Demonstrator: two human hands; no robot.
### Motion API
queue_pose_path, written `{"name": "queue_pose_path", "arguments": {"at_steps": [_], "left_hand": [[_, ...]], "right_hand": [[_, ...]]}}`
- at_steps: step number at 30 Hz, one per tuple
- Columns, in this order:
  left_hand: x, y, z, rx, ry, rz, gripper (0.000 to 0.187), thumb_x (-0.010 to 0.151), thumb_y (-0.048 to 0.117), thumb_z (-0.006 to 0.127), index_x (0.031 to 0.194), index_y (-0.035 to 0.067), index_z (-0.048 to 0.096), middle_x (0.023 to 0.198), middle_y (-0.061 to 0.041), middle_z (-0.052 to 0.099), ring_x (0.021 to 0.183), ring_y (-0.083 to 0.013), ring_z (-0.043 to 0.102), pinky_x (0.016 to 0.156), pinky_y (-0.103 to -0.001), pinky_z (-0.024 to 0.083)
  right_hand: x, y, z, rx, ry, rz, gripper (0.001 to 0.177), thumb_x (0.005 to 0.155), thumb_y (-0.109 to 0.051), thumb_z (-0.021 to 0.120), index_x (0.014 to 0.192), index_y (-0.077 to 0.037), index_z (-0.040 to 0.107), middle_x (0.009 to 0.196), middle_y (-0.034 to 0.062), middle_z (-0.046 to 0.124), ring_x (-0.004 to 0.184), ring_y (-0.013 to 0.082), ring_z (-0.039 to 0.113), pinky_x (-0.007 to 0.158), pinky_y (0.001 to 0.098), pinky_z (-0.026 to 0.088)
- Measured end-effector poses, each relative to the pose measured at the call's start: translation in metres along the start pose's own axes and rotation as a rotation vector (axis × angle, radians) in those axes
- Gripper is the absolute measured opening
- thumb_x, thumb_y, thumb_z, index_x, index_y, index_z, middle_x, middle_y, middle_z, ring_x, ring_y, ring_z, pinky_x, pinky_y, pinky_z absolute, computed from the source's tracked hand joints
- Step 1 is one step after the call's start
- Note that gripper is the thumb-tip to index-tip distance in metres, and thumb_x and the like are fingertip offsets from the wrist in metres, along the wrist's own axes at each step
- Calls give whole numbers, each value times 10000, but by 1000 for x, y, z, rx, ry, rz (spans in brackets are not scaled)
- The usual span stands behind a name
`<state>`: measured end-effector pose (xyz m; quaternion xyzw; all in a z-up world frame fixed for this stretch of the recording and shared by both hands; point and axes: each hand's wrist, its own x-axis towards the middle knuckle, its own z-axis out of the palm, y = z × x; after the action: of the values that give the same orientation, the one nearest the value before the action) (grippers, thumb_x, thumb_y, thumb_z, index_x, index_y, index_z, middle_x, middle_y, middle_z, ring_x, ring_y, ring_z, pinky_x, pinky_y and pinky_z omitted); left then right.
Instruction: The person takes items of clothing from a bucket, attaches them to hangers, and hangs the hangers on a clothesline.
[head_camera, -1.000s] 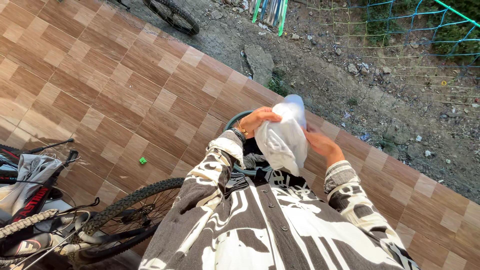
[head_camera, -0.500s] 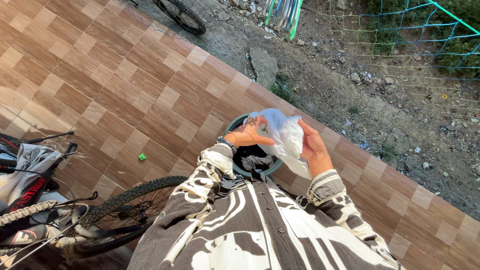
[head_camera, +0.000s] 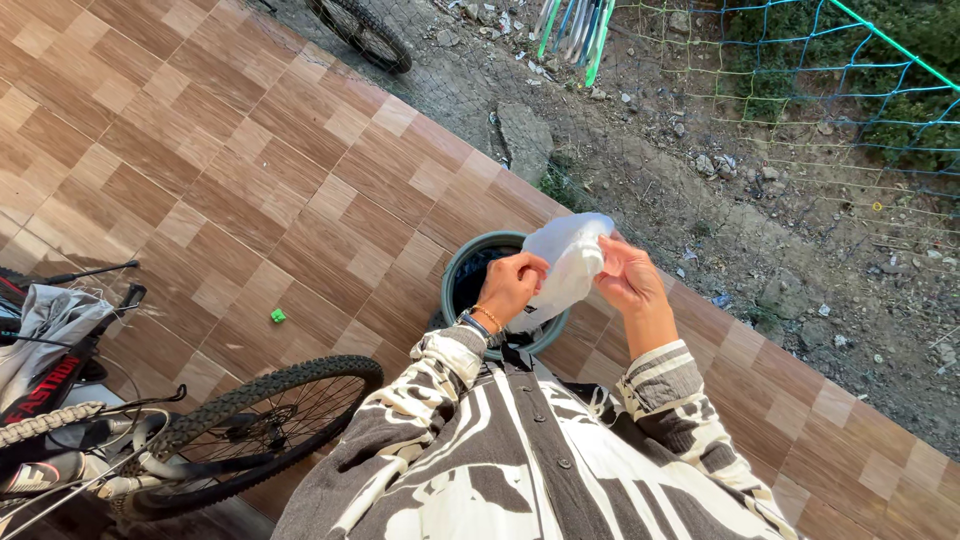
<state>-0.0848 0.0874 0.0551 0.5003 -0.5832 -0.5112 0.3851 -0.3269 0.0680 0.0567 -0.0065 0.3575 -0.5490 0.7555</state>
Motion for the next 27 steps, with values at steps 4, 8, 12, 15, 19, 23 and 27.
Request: {"name": "queue_pose_path", "arguments": {"at_steps": [4, 8, 12, 15, 19, 23, 27], "left_hand": [[13, 5, -20, 218, 40, -24, 166, 912, 112, 594, 892, 24, 733, 798, -125, 754, 725, -277, 747, 709, -358, 579], [9, 22, -12, -27, -149, 131, 314, 835, 212, 749, 1051, 20, 627, 911, -119, 723, 856, -279, 737, 710, -351, 569], [7, 11, 5, 88, -63, 214, 273, 861, 223, 753, 1000, -3, 691, 875, -191, 712, 776, -307, 728, 698, -388, 551], [17, -10, -2, 100, 5, 65, 164, 927, 169, 662, 990, 31, 726, 804, -168, 731, 733, -269, 746, 684, -371, 562], [30, -22, -28, 276, 61, 172, 157, 925, 181, 711, 926, 43, 786, 726, -190, 732, 666, -316, 701, 674, -399, 531], [39, -19, -39, 110, 229, 82, 179, 906, 190, 730, 975, 30, 771, 774, -196, 718, 690, -284, 722, 629, -390, 547], [44, -14, -47, 218, 273, 324, 187, 918, 202, 709, 928, 22, 756, 809, -167, 734, 719, -293, 708, 646, -376, 537]], "right_hand": [[-17, -4, 11, -109, 116, 33, 333, 854, -11, 671, 1184, -27, 636, 1123, 91, 715, 1034, 212, 709, 945, 377, 567], [-4, 0, 12, -32, 130, 30, 242, 944, -22, 680, 1164, 31, 594, 1135, 138, 687, 1063, 248, 684, 989, 410, 572], [-1, 3, 18, 51, 35, 40, 266, 954, -46, 669, 1173, 84, 592, 1139, 176, 687, 1061, 267, 693, 968, 415, 585], [-5, -9, 18, 10, 10, 2, 266, 962, -53, 682, 1181, 69, 593, 1124, 149, 698, 1024, 237, 709, 925, 365, 597], [-15, -27, 12, -125, 48, -13, 275, 969, -68, 702, 1204, 22, 592, 1049, 79, 726, 870, 143, 716, 730, 226, 581], [-30, -49, 22, -452, 10, 0, 400, 945, -103, 772, 1330, -32, 694, 892, -61, 715, 541, -27, 505, 371, 126, 337], [-28, -62, 44, -1192, 139, 8, 443, 868, -257, 767, 1281, -102, 729, 908, 5, 702, 662, 71, 527, 493, 258, 378]]}}
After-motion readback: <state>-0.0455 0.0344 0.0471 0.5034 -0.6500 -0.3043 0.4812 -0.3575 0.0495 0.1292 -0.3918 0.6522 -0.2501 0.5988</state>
